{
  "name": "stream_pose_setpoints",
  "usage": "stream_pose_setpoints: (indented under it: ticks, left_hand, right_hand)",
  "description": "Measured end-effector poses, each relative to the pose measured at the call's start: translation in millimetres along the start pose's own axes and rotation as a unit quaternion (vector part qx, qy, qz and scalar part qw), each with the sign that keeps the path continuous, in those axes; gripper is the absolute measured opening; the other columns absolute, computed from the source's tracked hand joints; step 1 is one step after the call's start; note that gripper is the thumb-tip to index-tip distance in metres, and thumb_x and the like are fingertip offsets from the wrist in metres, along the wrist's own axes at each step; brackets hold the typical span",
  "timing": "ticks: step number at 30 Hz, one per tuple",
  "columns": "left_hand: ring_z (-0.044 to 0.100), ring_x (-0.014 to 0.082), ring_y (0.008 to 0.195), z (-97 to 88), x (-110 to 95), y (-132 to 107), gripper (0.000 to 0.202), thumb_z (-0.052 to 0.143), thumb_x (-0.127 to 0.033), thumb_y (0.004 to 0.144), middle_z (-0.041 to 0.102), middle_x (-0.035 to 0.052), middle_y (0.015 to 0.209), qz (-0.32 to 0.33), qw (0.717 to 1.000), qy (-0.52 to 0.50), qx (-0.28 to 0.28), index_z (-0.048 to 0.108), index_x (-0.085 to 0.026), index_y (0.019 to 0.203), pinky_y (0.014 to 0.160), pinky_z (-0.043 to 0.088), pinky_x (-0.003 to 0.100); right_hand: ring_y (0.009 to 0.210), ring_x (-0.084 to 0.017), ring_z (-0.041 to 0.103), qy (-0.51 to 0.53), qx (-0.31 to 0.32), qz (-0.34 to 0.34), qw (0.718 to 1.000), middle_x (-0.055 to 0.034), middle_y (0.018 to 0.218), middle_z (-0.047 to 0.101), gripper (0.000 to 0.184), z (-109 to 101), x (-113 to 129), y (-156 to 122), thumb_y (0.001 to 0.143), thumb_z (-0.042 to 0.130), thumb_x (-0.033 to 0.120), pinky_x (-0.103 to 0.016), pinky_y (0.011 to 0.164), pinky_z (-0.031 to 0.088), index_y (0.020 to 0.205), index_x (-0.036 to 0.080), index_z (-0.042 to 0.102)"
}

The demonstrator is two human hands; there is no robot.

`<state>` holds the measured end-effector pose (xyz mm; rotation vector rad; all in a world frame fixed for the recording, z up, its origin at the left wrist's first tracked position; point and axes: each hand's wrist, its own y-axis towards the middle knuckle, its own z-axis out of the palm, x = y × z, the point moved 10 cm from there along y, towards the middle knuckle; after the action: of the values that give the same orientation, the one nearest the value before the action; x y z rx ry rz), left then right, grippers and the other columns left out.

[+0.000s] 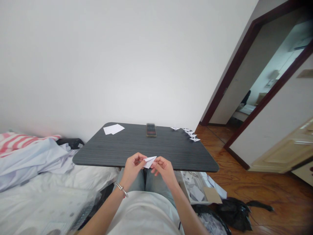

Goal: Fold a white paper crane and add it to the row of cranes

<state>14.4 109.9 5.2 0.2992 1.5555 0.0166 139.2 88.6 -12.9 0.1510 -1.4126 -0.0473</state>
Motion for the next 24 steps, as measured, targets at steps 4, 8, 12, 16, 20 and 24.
stream_pose_setpoints:
  ticks: [4,8,12,16,20,24]
  left_hand:
    - [0.049,0.009,0.05,-5.2,-1.8,-0.1,0.015,0.063,-0.026,0.064,0.054,-0.0019,0.058,-0.008,0.999,-0.039,-0.035,0.057,-0.013,0.069,0.045,0.04,0.018]
    - [0.05,0.0088,0.049,1.4,-2.1,-1.6,0.015,0.064,-0.025,0.063,0.053,-0.0035,0.054,-0.008,0.998,-0.051,-0.02,0.056,-0.013,0.068,0.046,0.042,0.019]
    - [0.05,0.0079,0.048,5.2,-0.3,-2.6,0.016,0.064,-0.026,0.065,0.055,-0.0028,0.057,-0.014,0.998,-0.063,-0.013,0.054,-0.013,0.068,0.046,0.042,0.019]
    - [0.051,0.008,0.051,4.4,0.1,-3.6,0.018,0.065,-0.026,0.064,0.056,-0.0018,0.061,-0.022,0.995,-0.09,-0.026,0.053,-0.013,0.066,0.047,0.042,0.019]
    - [0.05,0.0073,0.05,6.1,-0.4,-4.6,0.02,0.066,-0.027,0.063,0.056,-0.0022,0.06,-0.029,0.994,-0.105,-0.026,0.052,-0.013,0.066,0.048,0.04,0.019]
    - [0.049,0.0071,0.049,7.4,0.2,-5.5,0.021,0.067,-0.027,0.063,0.056,-0.0021,0.059,-0.034,0.993,-0.109,-0.025,0.051,-0.013,0.064,0.049,0.039,0.018]
  right_hand:
    - [0.05,-0.01,0.058,-0.016,0.014,0.0,1.0,0.0014,0.064,0.059,0.022,9.9,-2.1,-2.7,0.065,0.065,0.027,-0.016,0.039,0.041,0.081,0.016,0.054]
    - [0.051,-0.011,0.058,-0.02,-0.044,-0.043,0.998,0.0027,0.066,0.057,0.028,6.1,7.0,-5.7,0.066,0.063,0.024,-0.017,0.04,0.042,0.089,0.019,0.048]
    - [0.054,-0.012,0.058,-0.061,-0.127,-0.095,0.985,0.0016,0.072,0.056,0.04,-5.9,18.1,-12.0,0.068,0.061,0.02,-0.02,0.044,0.045,0.103,0.021,0.041]
    - [0.059,-0.013,0.059,-0.131,-0.14,-0.138,0.972,-0.0031,0.081,0.058,0.034,-4.4,27.1,-17.5,0.07,0.059,0.018,-0.021,0.048,0.046,0.102,0.019,0.049]
    - [0.064,-0.015,0.061,-0.184,-0.14,-0.166,0.959,-0.007,0.093,0.06,0.038,-0.8,32.9,-20.9,0.069,0.059,0.018,-0.022,0.048,0.048,0.105,0.02,0.052]
    - [0.066,-0.015,0.062,-0.224,-0.155,-0.187,0.944,-0.008,0.094,0.062,0.037,-2.3,37.0,-22.7,0.071,0.057,0.02,-0.023,0.048,0.049,0.108,0.019,0.053]
